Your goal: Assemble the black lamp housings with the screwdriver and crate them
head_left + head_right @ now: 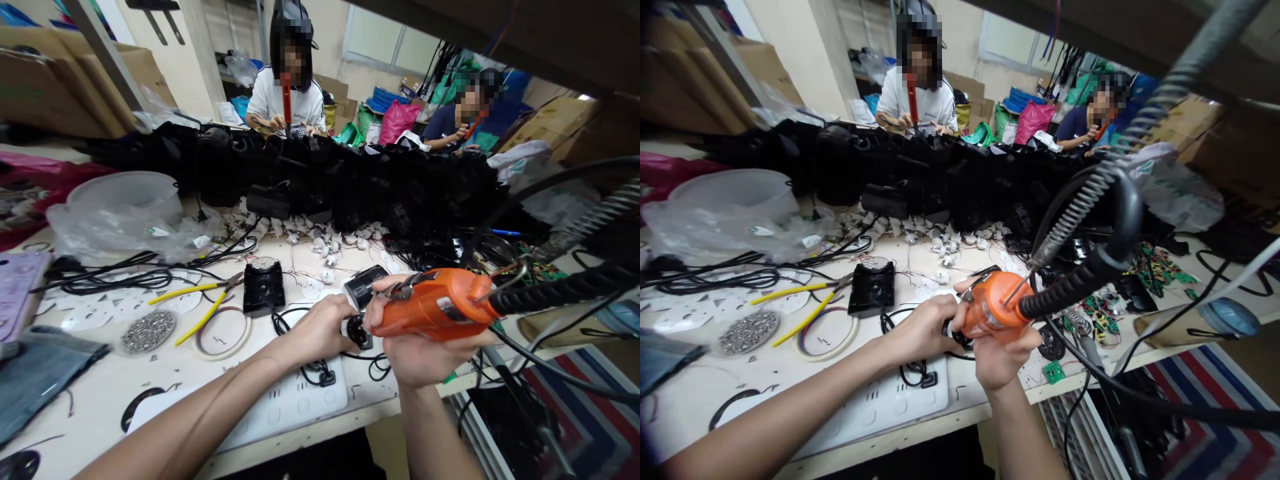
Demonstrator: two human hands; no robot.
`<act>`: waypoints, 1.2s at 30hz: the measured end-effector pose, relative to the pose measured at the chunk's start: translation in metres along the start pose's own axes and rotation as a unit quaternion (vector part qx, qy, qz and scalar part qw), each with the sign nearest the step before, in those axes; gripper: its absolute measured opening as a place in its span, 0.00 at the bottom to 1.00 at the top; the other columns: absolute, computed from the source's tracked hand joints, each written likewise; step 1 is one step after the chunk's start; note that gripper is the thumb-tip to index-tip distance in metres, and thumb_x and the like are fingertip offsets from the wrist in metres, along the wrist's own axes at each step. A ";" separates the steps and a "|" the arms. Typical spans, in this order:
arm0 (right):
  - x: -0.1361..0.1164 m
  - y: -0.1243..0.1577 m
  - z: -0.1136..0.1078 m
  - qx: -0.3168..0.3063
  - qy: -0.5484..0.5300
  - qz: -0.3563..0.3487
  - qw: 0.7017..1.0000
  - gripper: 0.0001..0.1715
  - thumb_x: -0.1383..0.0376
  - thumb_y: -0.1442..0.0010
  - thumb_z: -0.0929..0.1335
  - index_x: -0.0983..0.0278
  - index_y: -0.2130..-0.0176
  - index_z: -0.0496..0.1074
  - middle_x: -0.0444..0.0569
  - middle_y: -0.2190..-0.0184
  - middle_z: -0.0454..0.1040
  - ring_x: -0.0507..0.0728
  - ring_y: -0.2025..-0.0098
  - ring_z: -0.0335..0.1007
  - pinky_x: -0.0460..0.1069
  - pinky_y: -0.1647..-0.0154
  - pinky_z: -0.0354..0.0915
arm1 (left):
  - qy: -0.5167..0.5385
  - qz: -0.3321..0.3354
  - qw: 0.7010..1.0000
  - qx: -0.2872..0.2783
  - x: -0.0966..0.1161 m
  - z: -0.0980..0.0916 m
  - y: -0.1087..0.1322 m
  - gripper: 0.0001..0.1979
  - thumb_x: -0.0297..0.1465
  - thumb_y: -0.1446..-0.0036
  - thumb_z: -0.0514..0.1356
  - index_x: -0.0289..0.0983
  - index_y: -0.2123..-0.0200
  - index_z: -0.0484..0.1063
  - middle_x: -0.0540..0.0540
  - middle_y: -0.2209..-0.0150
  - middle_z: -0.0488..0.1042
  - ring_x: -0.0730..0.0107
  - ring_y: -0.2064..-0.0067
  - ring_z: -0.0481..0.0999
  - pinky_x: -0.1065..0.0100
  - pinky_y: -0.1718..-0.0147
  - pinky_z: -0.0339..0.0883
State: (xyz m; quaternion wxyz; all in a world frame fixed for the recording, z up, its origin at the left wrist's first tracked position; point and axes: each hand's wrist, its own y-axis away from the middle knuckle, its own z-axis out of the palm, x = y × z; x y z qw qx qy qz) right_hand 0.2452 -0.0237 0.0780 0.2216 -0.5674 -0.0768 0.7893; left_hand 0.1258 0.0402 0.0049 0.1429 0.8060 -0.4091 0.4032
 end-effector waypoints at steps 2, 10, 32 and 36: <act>0.000 0.000 -0.001 -0.003 -0.009 0.007 1.000 0.38 0.34 0.51 0.61 0.63 0.66 0.76 0.46 0.82 0.70 0.58 0.84 0.66 0.55 0.81 0.66 | 0.003 0.004 1.000 0.000 -0.002 0.001 -0.002 0.16 0.31 0.64 0.74 0.37 0.72 0.72 0.49 0.67 0.73 0.63 0.62 0.72 0.68 0.65 0.64; 0.000 -0.002 0.001 0.014 -0.008 0.014 1.000 0.37 0.34 0.53 0.62 0.61 0.68 0.76 0.45 0.84 0.68 0.60 0.83 0.68 0.57 0.80 0.68 | 0.044 0.028 0.998 0.029 -0.003 0.005 -0.002 0.19 0.27 0.63 0.73 0.40 0.64 0.75 0.51 0.62 0.74 0.64 0.60 0.73 0.69 0.63 0.66; 0.009 -0.011 -0.020 0.125 0.053 -0.055 0.989 0.48 0.29 0.50 0.52 0.64 0.63 0.73 0.45 0.83 0.69 0.55 0.83 0.62 0.49 0.82 0.59 | -0.031 -0.025 0.999 -0.003 -0.005 0.006 -0.004 0.25 0.37 0.65 0.74 0.38 0.61 0.75 0.47 0.63 0.73 0.61 0.60 0.73 0.66 0.62 0.66; 0.032 -0.029 -0.055 0.200 0.169 -0.105 0.959 0.43 0.31 0.48 0.54 0.64 0.66 0.70 0.44 0.82 0.69 0.55 0.78 0.65 0.51 0.72 0.64 | -0.012 -0.044 0.999 -0.010 0.001 -0.006 0.002 0.35 0.34 0.64 0.73 0.39 0.49 0.71 0.43 0.56 0.73 0.58 0.57 0.73 0.62 0.57 0.68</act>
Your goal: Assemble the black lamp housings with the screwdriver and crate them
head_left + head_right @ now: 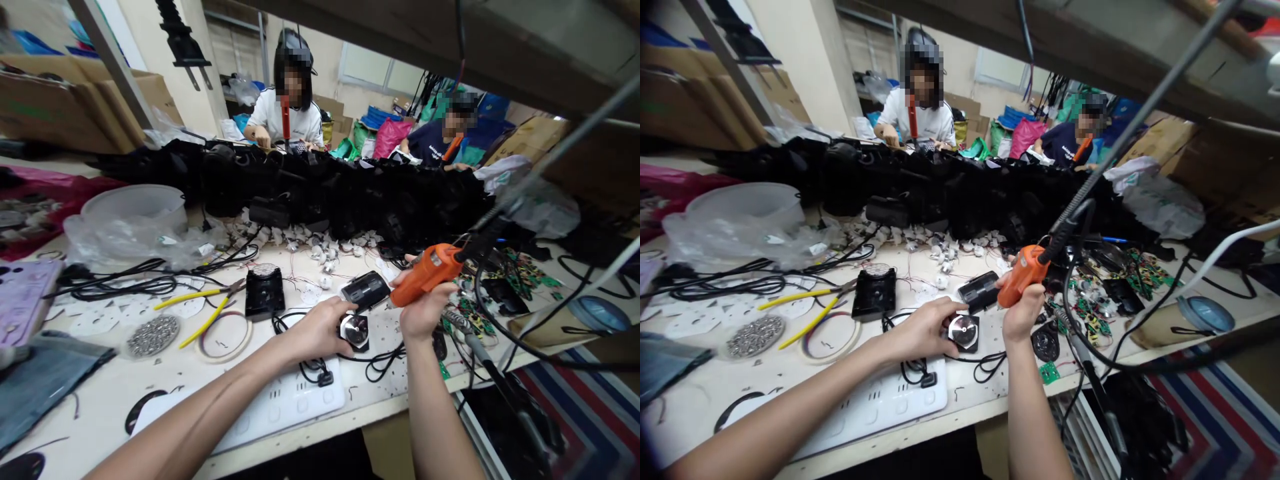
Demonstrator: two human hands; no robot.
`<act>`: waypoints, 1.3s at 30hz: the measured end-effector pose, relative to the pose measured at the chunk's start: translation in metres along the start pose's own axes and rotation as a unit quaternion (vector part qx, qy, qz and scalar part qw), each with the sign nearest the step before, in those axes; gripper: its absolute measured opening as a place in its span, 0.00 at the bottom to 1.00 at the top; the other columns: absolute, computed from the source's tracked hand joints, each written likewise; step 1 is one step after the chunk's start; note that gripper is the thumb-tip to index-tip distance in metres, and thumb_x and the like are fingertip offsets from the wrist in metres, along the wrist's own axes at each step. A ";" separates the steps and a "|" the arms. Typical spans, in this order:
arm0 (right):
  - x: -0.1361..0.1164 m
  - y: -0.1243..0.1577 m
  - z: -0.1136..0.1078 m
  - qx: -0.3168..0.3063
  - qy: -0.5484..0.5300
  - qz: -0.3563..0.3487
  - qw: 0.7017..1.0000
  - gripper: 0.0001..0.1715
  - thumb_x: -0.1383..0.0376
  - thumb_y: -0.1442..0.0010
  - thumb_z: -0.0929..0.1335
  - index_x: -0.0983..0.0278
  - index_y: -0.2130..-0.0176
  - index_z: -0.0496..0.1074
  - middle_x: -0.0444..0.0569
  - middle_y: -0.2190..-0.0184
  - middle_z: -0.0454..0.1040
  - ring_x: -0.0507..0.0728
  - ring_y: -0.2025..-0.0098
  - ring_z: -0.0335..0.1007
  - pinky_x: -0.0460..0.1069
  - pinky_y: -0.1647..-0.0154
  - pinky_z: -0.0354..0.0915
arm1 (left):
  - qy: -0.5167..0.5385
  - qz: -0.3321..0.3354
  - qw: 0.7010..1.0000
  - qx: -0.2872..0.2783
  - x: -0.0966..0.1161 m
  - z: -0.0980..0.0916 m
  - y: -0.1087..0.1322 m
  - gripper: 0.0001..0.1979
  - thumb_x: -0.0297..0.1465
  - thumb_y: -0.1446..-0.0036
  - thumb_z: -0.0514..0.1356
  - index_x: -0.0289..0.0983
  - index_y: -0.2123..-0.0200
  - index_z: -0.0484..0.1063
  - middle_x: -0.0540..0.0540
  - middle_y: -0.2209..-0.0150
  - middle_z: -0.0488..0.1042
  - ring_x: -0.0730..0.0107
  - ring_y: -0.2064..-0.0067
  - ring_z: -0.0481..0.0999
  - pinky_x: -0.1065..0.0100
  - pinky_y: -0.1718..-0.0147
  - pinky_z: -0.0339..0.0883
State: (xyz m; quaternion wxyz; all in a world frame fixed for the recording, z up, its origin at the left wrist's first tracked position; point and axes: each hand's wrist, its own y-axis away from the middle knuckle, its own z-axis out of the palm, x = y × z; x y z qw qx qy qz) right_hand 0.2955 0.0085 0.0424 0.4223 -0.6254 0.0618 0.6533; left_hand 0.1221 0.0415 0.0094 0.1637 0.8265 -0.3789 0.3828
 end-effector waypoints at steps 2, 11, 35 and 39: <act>0.014 -0.007 -0.013 0.016 0.081 -0.003 0.997 0.43 0.33 0.45 0.52 0.66 0.66 0.70 0.47 0.77 0.71 0.57 0.72 0.69 0.53 0.66 0.65 | 0.029 -0.023 0.999 0.024 -0.001 -0.013 0.010 0.37 0.35 0.59 0.71 0.40 0.44 0.66 0.42 0.53 0.73 0.60 0.58 0.74 0.62 0.58 0.69; 0.011 0.076 -0.068 -0.049 0.293 -0.110 0.949 0.04 0.66 0.42 0.69 0.63 0.64 0.71 0.48 0.67 0.69 0.57 0.64 0.67 0.53 0.61 0.64 | -0.091 -0.295 0.913 0.265 -0.059 -0.094 0.082 0.22 0.45 0.48 0.58 0.36 0.56 0.70 0.41 0.63 0.78 0.54 0.61 0.77 0.59 0.61 0.69; 0.046 0.110 -0.045 -0.204 0.387 -0.234 0.868 0.08 0.76 0.38 0.64 0.64 0.60 0.66 0.52 0.65 0.68 0.57 0.61 0.68 0.53 0.59 0.69 | 0.380 -0.275 0.832 0.298 -0.034 -0.094 0.077 0.13 0.29 0.49 0.58 0.36 0.58 0.69 0.43 0.65 0.80 0.62 0.66 0.80 0.66 0.70 0.73; 0.050 0.107 -0.044 -0.185 0.373 -0.241 0.877 0.09 0.76 0.37 0.63 0.64 0.60 0.67 0.51 0.66 0.69 0.56 0.62 0.69 0.52 0.60 0.70 | 0.615 -0.278 0.679 0.290 -0.005 -0.084 0.099 0.17 0.27 0.44 0.58 0.32 0.50 0.68 0.36 0.62 0.79 0.58 0.66 0.81 0.61 0.68 0.76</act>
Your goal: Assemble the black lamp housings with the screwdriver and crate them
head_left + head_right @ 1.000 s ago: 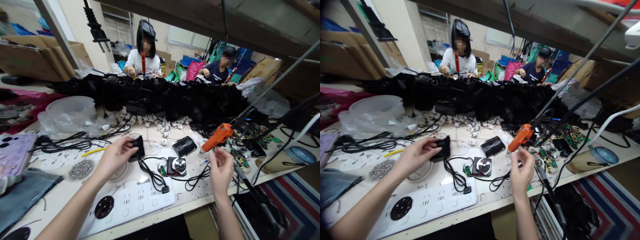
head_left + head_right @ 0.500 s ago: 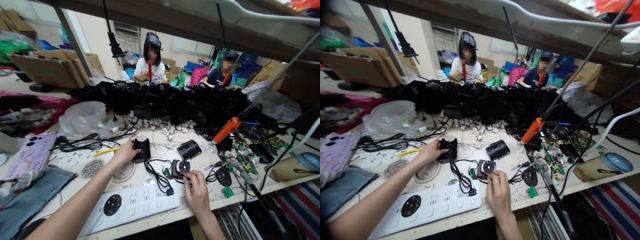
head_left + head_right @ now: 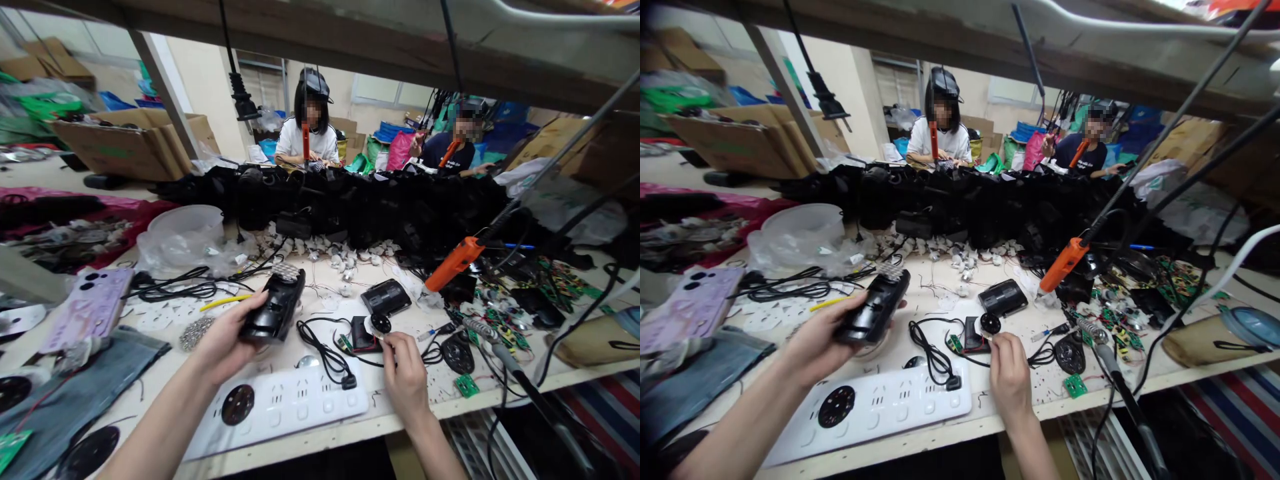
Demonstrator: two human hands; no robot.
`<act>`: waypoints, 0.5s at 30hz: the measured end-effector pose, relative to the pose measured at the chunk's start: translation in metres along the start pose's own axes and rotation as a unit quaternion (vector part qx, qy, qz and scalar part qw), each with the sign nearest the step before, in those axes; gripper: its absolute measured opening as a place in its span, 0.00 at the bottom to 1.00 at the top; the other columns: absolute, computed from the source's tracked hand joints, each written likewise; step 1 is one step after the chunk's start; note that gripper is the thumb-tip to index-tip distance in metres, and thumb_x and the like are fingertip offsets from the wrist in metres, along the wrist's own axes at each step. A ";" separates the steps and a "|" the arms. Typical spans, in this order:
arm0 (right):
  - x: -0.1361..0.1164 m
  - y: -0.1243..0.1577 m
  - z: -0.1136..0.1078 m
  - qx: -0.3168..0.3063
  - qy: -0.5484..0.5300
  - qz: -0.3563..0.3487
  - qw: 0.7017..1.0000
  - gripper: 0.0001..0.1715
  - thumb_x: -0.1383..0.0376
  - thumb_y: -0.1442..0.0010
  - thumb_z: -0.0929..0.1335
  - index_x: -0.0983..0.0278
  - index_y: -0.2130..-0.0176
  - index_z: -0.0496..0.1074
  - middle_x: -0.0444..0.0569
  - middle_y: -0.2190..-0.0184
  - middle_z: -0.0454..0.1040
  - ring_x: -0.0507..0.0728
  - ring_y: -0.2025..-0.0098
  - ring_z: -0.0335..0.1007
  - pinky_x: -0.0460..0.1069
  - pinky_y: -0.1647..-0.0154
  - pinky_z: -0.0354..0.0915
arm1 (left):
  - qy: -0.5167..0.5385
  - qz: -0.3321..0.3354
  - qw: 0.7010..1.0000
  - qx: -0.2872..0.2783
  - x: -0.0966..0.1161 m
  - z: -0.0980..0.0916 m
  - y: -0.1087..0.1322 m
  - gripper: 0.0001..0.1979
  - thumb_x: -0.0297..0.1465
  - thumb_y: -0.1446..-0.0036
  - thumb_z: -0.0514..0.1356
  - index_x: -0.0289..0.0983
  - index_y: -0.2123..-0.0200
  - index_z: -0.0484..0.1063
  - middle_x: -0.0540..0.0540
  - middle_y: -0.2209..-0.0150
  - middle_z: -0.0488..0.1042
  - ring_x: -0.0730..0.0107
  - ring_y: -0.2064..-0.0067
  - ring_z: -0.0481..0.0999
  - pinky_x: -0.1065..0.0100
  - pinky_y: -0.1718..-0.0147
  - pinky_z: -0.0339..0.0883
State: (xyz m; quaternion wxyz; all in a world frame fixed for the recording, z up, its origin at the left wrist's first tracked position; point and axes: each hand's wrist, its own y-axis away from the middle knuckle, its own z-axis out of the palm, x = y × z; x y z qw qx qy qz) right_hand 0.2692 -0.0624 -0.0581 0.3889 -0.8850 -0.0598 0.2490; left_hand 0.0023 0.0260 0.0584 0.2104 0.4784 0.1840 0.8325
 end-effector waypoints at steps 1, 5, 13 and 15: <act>0.002 0.000 0.001 0.008 -0.002 0.000 1.000 0.09 0.75 0.37 0.63 0.64 0.60 0.67 0.51 0.66 0.70 0.56 0.62 0.69 0.52 0.61 0.70 | 0.037 -0.028 0.999 -0.015 -0.005 0.001 0.006 0.18 0.30 0.41 0.56 0.30 0.48 0.67 0.33 0.61 0.79 0.56 0.65 0.81 0.60 0.67 0.76; 0.011 -0.004 -0.003 0.045 -0.015 -0.002 0.999 0.08 0.74 0.37 0.63 0.63 0.61 0.68 0.50 0.68 0.71 0.56 0.64 0.71 0.52 0.63 0.70 | 0.113 -0.087 0.988 -0.061 -0.027 0.002 0.018 0.25 0.39 0.37 0.53 0.26 0.44 0.64 0.26 0.56 0.77 0.47 0.59 0.80 0.53 0.64 0.76; -0.020 -0.030 -0.023 0.137 -0.239 0.140 0.951 0.03 0.68 0.38 0.66 0.62 0.62 0.67 0.50 0.62 0.72 0.55 0.59 0.73 0.50 0.63 0.70 | 0.111 -0.089 0.984 -0.110 -0.040 0.006 0.014 0.25 0.39 0.38 0.54 0.36 0.40 0.61 0.35 0.57 0.78 0.45 0.61 0.80 0.44 0.64 0.74; -0.036 -0.043 -0.021 0.122 -0.395 0.246 0.877 0.06 0.64 0.41 0.69 0.61 0.63 0.66 0.47 0.63 0.72 0.54 0.63 0.73 0.48 0.67 0.70 | 0.113 -0.065 0.987 -0.098 -0.040 0.007 0.014 0.25 0.37 0.39 0.56 0.39 0.39 0.61 0.36 0.55 0.78 0.49 0.60 0.80 0.49 0.64 0.75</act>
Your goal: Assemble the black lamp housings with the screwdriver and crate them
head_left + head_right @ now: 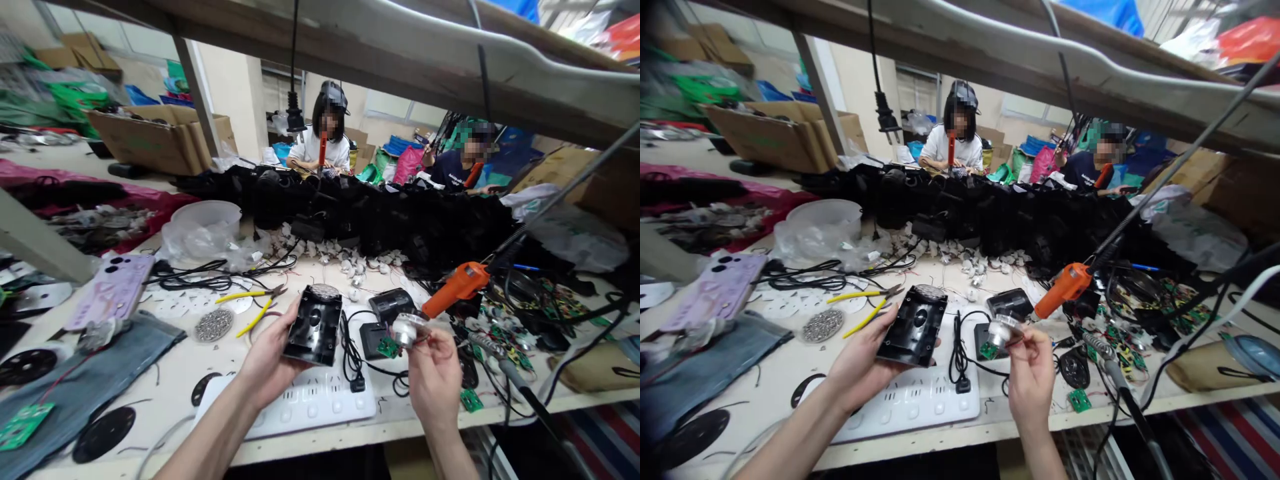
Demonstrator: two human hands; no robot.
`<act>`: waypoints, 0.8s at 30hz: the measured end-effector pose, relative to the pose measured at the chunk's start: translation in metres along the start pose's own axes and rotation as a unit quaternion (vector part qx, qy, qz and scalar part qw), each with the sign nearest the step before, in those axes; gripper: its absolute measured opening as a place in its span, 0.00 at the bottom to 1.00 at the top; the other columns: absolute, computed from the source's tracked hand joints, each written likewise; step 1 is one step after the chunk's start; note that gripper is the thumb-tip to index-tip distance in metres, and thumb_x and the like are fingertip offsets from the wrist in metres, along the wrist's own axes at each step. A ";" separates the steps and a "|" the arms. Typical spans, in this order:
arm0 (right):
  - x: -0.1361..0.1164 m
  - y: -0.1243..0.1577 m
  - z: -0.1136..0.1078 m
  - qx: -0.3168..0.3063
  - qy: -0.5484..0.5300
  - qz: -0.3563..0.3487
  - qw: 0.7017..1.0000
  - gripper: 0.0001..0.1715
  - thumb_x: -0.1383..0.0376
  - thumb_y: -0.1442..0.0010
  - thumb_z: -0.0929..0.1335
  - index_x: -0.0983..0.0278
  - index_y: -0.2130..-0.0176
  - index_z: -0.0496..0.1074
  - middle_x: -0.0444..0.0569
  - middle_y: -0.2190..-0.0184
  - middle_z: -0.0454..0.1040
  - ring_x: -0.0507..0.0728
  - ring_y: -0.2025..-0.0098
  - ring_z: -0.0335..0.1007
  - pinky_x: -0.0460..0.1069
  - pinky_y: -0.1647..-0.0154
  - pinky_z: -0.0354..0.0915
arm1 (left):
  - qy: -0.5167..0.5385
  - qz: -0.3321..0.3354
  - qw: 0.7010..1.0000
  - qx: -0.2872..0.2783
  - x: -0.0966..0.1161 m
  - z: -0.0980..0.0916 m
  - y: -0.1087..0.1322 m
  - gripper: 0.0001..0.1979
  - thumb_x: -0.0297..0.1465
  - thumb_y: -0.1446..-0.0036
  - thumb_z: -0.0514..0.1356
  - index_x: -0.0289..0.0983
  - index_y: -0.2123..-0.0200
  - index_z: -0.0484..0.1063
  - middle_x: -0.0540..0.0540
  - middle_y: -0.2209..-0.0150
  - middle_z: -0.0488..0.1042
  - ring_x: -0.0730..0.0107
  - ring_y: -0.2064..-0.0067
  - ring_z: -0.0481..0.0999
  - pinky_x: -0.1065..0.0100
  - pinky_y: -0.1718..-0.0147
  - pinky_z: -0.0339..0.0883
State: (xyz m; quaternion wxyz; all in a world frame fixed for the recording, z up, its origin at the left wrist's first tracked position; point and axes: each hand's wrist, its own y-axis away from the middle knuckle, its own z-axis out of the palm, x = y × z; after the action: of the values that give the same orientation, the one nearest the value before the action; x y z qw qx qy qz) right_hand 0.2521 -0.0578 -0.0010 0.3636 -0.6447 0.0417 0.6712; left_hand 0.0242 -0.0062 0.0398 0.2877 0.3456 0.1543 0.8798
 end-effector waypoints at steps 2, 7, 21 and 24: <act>-0.010 -0.003 0.017 -0.051 -0.105 0.102 0.988 0.12 0.61 0.44 0.71 0.60 0.62 0.65 0.45 0.66 0.73 0.53 0.70 0.73 0.47 0.72 0.70 | 0.004 0.030 0.999 0.010 -0.002 0.000 0.001 0.25 0.36 0.39 0.58 0.42 0.39 0.61 0.39 0.51 0.76 0.54 0.58 0.80 0.56 0.63 0.75; -0.026 -0.007 0.051 -0.213 -0.131 0.214 0.944 0.15 0.57 0.45 0.72 0.60 0.65 0.64 0.38 0.77 0.70 0.49 0.84 0.67 0.45 0.83 0.66 | -0.006 0.103 0.995 0.002 -0.005 0.000 0.010 0.24 0.37 0.40 0.59 0.50 0.40 0.63 0.49 0.41 0.69 0.62 0.50 0.75 0.70 0.61 0.71; -0.033 -0.006 0.081 -0.271 0.059 0.224 0.934 0.11 0.60 0.50 0.73 0.64 0.72 0.70 0.43 0.78 0.73 0.50 0.78 0.70 0.45 0.77 0.67 | 0.074 -0.061 0.995 0.038 -0.007 -0.005 0.031 0.15 0.38 0.41 0.59 0.34 0.55 0.75 0.41 0.64 0.81 0.61 0.65 0.80 0.62 0.65 0.74; -0.036 -0.005 0.081 -0.274 0.047 0.251 0.927 0.11 0.61 0.52 0.73 0.64 0.73 0.70 0.42 0.79 0.72 0.50 0.79 0.70 0.45 0.77 0.68 | 0.078 -0.059 0.994 0.047 -0.008 -0.004 0.031 0.15 0.39 0.41 0.60 0.35 0.57 0.76 0.42 0.64 0.81 0.63 0.65 0.80 0.65 0.67 0.74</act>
State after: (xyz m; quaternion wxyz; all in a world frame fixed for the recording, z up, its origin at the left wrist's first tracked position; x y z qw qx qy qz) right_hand 0.1837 -0.0269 0.0468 -0.0102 -0.7186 0.0342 0.6945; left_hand 0.0137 -0.0357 0.0478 0.3093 0.2792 0.2379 0.8773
